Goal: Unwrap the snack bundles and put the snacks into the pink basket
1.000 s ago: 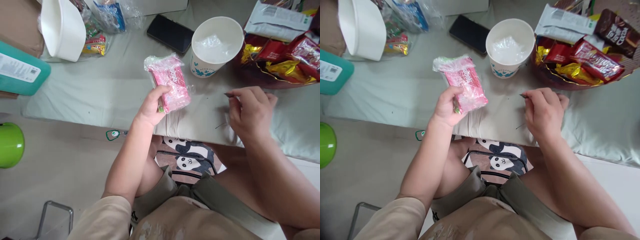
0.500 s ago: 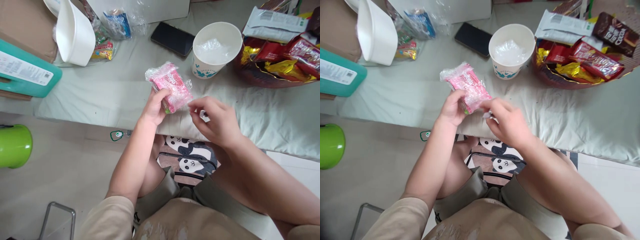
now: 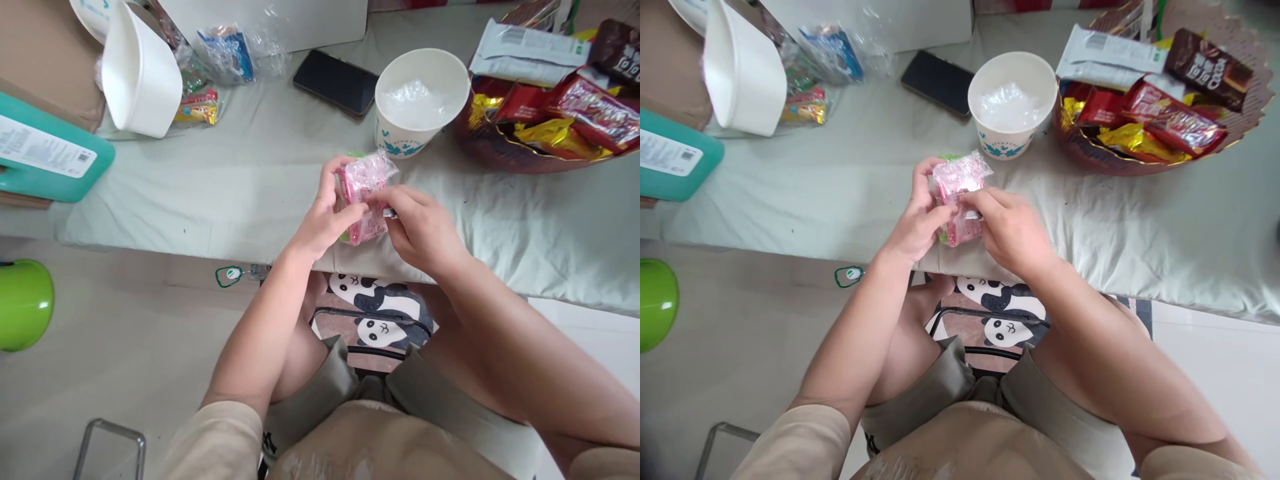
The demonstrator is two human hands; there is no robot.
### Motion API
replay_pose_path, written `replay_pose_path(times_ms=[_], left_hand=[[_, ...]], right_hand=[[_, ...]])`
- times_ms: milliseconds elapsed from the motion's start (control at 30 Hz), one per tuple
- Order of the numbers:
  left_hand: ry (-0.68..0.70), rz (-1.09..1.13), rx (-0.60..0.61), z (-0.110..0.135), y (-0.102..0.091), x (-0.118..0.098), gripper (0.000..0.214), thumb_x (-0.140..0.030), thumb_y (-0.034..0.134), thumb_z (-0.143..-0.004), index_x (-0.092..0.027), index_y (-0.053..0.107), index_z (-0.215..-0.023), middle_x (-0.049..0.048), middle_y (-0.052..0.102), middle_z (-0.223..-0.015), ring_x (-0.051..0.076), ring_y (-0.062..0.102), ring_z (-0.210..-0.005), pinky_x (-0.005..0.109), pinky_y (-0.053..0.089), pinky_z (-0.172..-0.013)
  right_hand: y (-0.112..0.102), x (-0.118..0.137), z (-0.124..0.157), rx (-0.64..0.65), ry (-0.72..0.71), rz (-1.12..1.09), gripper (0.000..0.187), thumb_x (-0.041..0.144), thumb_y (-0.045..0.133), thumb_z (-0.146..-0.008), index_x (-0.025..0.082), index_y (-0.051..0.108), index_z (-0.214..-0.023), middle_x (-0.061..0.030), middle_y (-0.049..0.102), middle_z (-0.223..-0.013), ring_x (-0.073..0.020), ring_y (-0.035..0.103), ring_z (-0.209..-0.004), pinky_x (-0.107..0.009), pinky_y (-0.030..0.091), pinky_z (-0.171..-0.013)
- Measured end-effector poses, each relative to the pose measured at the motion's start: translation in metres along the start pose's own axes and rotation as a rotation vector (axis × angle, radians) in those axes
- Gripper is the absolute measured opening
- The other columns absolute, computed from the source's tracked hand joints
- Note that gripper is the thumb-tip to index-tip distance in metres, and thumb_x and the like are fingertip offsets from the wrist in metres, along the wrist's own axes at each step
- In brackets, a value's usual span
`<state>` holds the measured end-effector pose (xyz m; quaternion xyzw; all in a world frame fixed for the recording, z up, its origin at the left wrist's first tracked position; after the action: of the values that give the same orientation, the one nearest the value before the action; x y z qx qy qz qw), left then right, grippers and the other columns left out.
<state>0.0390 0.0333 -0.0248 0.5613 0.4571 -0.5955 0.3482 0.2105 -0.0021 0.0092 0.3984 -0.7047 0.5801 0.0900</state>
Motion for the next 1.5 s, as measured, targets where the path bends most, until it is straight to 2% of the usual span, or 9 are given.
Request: replay_pose_path(times_ms=[167,333,500,567,800,967,1067,1333,1500], left_hand=[[0.127,-0.192,0.118,0.003,-0.006,-0.004,0.089,-0.020,0.083,-0.076,-0.037,0.031,-0.147,0.0038,0.064,-0.121,0.017,0.071,-0.087,0.032,0.061,-0.075],[0.142,-0.327,-0.003,-0.001,-0.010,-0.005,0.067,-0.009,0.078,-0.072,-0.031,0.048,-0.128,0.0015,0.063,-0.117,0.016,0.066,-0.090,0.031,0.057,-0.076],[0.110,-0.393,-0.035,-0.003,-0.010,-0.003,0.055,-0.004,0.073,-0.072,-0.030,0.051,-0.116,-0.0035,0.061,-0.098,0.012,0.058,-0.073,0.027,0.051,-0.068],[0.137,-0.407,-0.042,-0.004,-0.010,-0.002,0.053,-0.005,0.073,-0.075,-0.030,0.051,-0.116,-0.0031,0.061,-0.099,0.012,0.058,-0.071,0.027,0.050,-0.067],[0.368,-0.509,-0.136,-0.005,-0.011,-0.004,0.044,-0.008,0.068,-0.084,-0.028,0.052,-0.119,0.0014,0.065,-0.115,0.019,0.065,-0.103,0.033,0.054,-0.090],[0.432,-0.554,-0.154,-0.005,-0.013,-0.005,0.034,-0.013,0.063,-0.090,-0.027,0.052,-0.119,0.0011,0.066,-0.111,0.017,0.066,-0.099,0.032,0.054,-0.091],[0.461,-0.547,-0.144,-0.004,-0.011,-0.008,0.031,-0.012,0.061,-0.089,-0.027,0.053,-0.115,0.0012,0.067,-0.107,0.017,0.065,-0.095,0.030,0.054,-0.086],[0.430,-0.544,-0.157,-0.001,-0.004,-0.015,0.014,-0.026,0.064,-0.093,-0.026,0.057,-0.105,0.0031,0.063,-0.099,0.019,0.062,-0.089,0.034,0.055,-0.082],[0.354,-0.494,-0.329,-0.001,-0.016,-0.017,0.026,-0.049,0.067,-0.095,-0.028,0.057,-0.108,0.0045,0.063,-0.105,0.020,0.063,-0.095,0.037,0.056,-0.088]], right_hand=[[0.001,-0.007,0.001,0.019,0.038,0.020,0.042,0.008,0.047,-0.083,0.022,0.071,-0.116,-0.0088,0.079,-0.114,-0.0275,0.073,-0.100,-0.040,0.053,-0.086],[0.003,-0.008,-0.001,0.002,0.039,0.012,0.041,0.009,0.047,-0.087,0.024,0.071,-0.116,-0.0075,0.078,-0.119,-0.0273,0.073,-0.107,-0.040,0.053,-0.088],[-0.012,-0.010,0.000,-0.283,0.251,0.033,0.025,0.029,0.043,-0.103,0.027,0.064,-0.114,-0.0069,0.076,-0.101,-0.0230,0.071,-0.088,-0.036,0.052,-0.076],[-0.018,-0.010,0.002,-0.335,0.327,-0.013,0.022,0.034,0.043,-0.104,0.027,0.060,-0.117,-0.0065,0.072,-0.096,-0.0218,0.068,-0.079,-0.037,0.052,-0.075],[-0.011,-0.017,0.000,-0.222,0.314,-0.341,0.021,0.026,0.042,-0.096,0.025,0.060,-0.108,-0.0056,0.068,-0.100,-0.0216,0.066,-0.088,-0.040,0.054,-0.083],[-0.007,-0.013,0.001,-0.109,0.401,-0.526,0.029,0.045,0.048,-0.104,0.025,0.058,-0.122,0.0019,0.061,-0.075,-0.0142,0.055,-0.057,-0.031,0.048,-0.061],[-0.008,-0.004,0.001,-0.054,0.452,-0.600,0.037,0.055,0.046,-0.104,0.022,0.064,-0.101,0.0032,0.056,-0.063,-0.0124,0.051,-0.052,-0.028,0.043,-0.055],[-0.001,0.005,-0.003,0.111,0.593,-0.792,0.035,0.050,0.063,-0.092,0.020,0.059,-0.075,0.0008,0.061,-0.063,-0.0104,0.055,-0.051,-0.024,0.041,-0.046],[0.004,0.007,0.000,0.244,0.602,-0.865,0.041,0.056,0.066,-0.089,0.020,0.058,-0.072,-0.0001,0.061,-0.064,-0.0105,0.055,-0.051,-0.024,0.044,-0.047]])
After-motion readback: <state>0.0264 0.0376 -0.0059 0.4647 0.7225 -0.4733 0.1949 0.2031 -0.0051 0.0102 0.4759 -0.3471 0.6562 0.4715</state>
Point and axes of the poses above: each hand's wrist, its own z-axis away from the middle knuckle, its own y-axis out of the palm, x = y × z, the point moved 3 cm from there along -z, towards the middle knuckle
